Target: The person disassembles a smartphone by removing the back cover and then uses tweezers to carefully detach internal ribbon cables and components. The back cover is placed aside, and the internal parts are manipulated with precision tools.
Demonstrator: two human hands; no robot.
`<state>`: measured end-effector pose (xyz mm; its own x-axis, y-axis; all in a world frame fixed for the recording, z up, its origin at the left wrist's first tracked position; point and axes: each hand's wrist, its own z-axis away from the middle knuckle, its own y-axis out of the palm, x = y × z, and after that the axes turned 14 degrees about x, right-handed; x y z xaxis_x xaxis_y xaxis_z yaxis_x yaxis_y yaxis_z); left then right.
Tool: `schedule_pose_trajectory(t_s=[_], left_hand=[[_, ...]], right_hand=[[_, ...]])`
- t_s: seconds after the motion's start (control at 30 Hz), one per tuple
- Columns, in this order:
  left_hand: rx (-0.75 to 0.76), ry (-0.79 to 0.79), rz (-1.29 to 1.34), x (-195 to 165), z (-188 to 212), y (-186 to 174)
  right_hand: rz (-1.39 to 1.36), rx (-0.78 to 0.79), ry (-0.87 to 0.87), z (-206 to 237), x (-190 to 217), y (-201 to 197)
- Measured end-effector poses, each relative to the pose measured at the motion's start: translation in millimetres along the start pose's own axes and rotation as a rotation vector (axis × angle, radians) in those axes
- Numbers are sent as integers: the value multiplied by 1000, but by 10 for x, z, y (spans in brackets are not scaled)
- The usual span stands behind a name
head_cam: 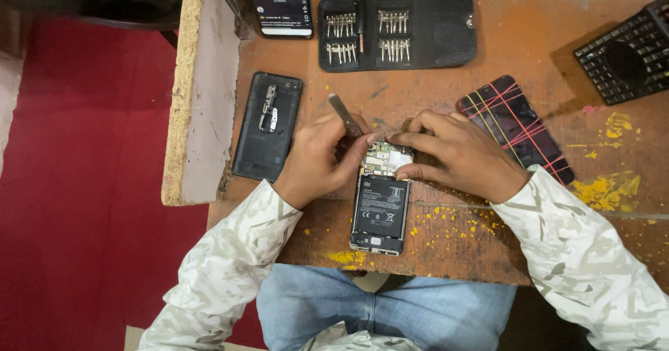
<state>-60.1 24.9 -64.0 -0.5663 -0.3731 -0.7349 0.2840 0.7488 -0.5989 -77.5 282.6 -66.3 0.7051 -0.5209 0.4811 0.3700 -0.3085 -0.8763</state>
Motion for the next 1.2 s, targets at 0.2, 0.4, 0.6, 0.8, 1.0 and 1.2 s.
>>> schedule_pose_trajectory(t_s=[0.2,0.4,0.6,0.8,1.0,1.2], left_hand=[[16,-13,-25,14,-7,41],[18,17,-65,38,0,-3],[13,29,-40,-16,-15,-16],[-4,124,-98,-17,-14,-32],[6,-49,-73,25,1,-27],[109,-103,137,83,25,-163]], right_hand=[[0,-8,-6,-8,-6,13],[5,-12,-5,-6,-6,12],[10,-5,4,2,4,0],[18,-3,3,-2,12,-14],[8,7,12,4,22,-12],[8,-66,-6,-6,62,-3]])
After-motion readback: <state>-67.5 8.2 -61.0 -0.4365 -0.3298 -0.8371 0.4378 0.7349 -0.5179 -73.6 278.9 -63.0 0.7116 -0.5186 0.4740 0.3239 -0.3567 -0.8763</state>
